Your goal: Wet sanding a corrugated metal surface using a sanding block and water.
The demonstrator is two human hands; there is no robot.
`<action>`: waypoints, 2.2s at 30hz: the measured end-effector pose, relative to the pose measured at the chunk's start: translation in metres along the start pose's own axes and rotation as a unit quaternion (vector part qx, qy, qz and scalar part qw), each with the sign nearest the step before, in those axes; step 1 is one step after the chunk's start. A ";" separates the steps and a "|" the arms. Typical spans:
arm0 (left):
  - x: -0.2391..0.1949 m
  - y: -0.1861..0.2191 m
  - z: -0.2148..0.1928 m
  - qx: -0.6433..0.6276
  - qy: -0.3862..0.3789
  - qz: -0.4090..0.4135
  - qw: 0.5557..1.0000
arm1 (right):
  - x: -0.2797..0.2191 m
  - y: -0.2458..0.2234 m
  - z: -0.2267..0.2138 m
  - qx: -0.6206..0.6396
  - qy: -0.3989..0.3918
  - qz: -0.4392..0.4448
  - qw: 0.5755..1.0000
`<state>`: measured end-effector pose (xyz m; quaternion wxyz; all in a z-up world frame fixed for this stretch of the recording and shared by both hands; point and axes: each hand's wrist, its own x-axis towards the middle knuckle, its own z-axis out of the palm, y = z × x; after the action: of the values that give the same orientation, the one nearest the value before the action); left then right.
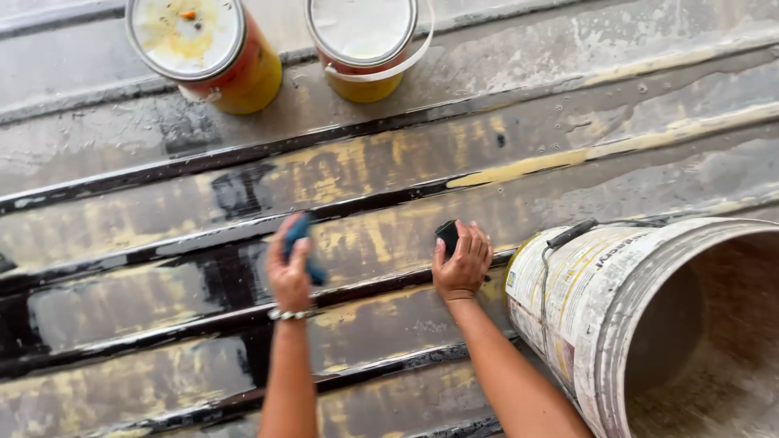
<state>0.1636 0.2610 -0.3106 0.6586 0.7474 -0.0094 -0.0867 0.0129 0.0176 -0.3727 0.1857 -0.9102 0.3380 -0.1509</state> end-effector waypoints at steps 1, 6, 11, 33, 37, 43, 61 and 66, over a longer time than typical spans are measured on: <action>-0.002 -0.021 -0.024 0.003 0.007 -0.002 1.000 | -0.003 0.002 0.000 0.003 -0.006 -0.004 1.000; 0.000 -0.094 -0.067 0.499 0.171 0.071 0.847 | -0.004 0.006 0.007 -0.009 0.010 -0.009 1.000; -0.034 -0.096 0.141 0.443 0.037 0.139 0.885 | -0.011 0.017 0.012 -0.014 0.001 -0.019 1.000; -0.096 -0.080 0.139 0.373 -0.137 0.158 0.904 | -0.008 0.024 0.017 -0.006 0.017 -0.040 0.999; -0.135 -0.021 0.129 0.163 -0.172 0.022 0.971 | -0.012 0.045 0.038 -0.004 0.016 -0.048 0.999; -0.105 -0.024 -0.030 0.320 -0.065 0.058 0.943 | -0.010 0.023 0.018 -0.007 0.014 -0.053 0.998; -0.121 -0.048 -0.096 0.545 0.128 -0.030 0.828 | -0.011 0.025 0.014 -0.009 0.006 -0.085 0.996; -0.114 -0.046 -0.092 0.594 0.120 -0.054 0.794 | -0.007 -0.009 0.010 0.120 -0.100 -0.242 0.958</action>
<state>0.0598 0.3718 -0.3324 0.0750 0.9953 0.0602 -0.0086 0.0173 0.0307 -0.3790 0.2844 -0.9463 0.0669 -0.1385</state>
